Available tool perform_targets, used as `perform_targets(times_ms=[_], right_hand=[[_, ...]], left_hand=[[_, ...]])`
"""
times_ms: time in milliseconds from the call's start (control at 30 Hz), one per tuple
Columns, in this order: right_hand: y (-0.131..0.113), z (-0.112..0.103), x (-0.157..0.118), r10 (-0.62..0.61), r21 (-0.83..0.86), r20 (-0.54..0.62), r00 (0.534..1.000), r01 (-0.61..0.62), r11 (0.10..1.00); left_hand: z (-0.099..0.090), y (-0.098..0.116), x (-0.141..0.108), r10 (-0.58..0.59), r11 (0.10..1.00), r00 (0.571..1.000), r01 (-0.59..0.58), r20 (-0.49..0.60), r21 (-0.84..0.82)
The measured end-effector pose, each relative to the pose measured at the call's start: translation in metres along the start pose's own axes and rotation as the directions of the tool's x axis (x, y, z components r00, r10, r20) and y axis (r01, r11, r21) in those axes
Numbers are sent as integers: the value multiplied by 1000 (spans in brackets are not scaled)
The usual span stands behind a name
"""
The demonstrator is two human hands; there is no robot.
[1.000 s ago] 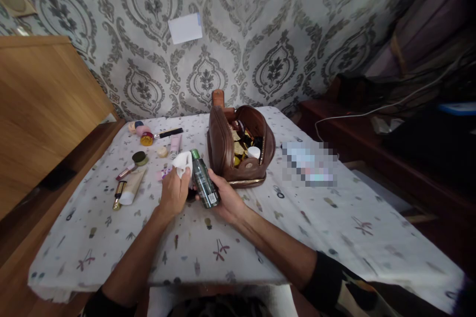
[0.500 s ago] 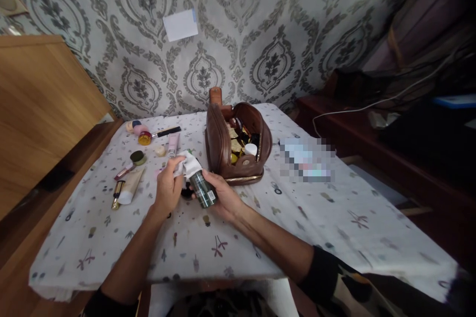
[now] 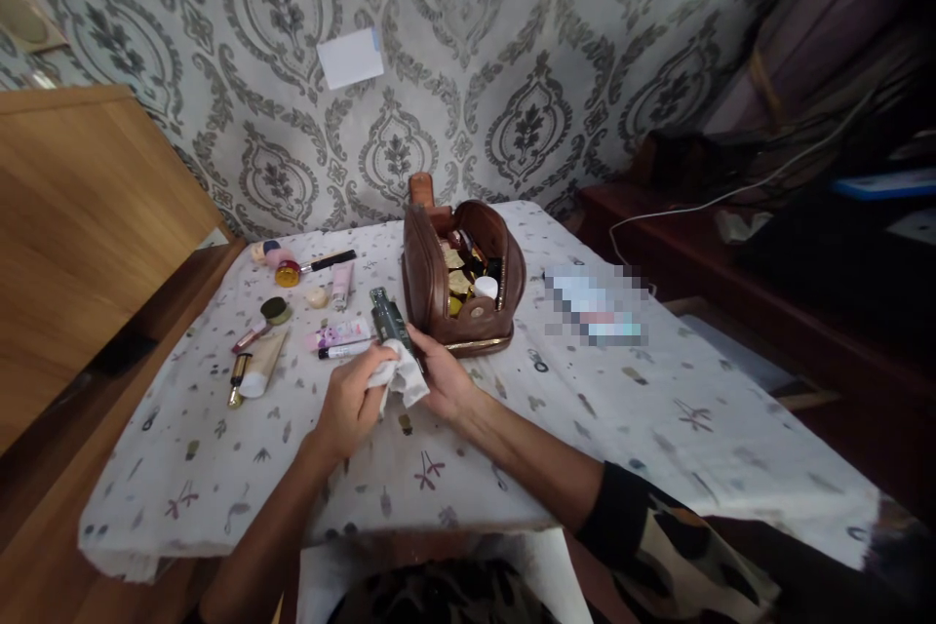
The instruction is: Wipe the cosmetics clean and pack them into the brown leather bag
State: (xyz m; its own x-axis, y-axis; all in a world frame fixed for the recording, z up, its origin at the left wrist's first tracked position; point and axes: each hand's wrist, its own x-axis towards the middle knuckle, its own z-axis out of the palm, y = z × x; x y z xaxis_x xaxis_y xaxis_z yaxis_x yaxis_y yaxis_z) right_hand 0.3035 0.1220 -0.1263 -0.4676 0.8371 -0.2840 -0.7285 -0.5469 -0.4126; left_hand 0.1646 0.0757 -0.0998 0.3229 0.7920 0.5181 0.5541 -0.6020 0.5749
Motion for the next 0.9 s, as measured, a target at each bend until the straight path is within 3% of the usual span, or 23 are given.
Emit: perform_targets(times_ms=[133,300,467,600,667,767,900], right_hand=[[-3,4,-6,107,7,-5,994,-107,994],[3,8,-7,72,-2,-10,997,-72,997],[13,15,0,15,-10,13,1000,-15,1000],[15,19,8,-52,-36,25,998,53,998],[15,19,13,-115,-67,34,993,117,991],[13,17,19,-230,-80,72,970,236,969],[9,12,24,-334,-49,66,940,338,940]], left_hand=[[-1,12,-12,-19,998,996,24,83,-50],[-10,8,-15,-37,997,989,47,144,-67],[-22,-14,11,-98,994,994,96,-46,-60],[-26,-33,35,-165,984,959,143,-230,-110],[-25,-39,41,-192,975,943,151,-272,-163],[-22,-41,41,-215,960,947,160,-238,-231],[-17,-35,31,-176,952,979,143,-101,-269]])
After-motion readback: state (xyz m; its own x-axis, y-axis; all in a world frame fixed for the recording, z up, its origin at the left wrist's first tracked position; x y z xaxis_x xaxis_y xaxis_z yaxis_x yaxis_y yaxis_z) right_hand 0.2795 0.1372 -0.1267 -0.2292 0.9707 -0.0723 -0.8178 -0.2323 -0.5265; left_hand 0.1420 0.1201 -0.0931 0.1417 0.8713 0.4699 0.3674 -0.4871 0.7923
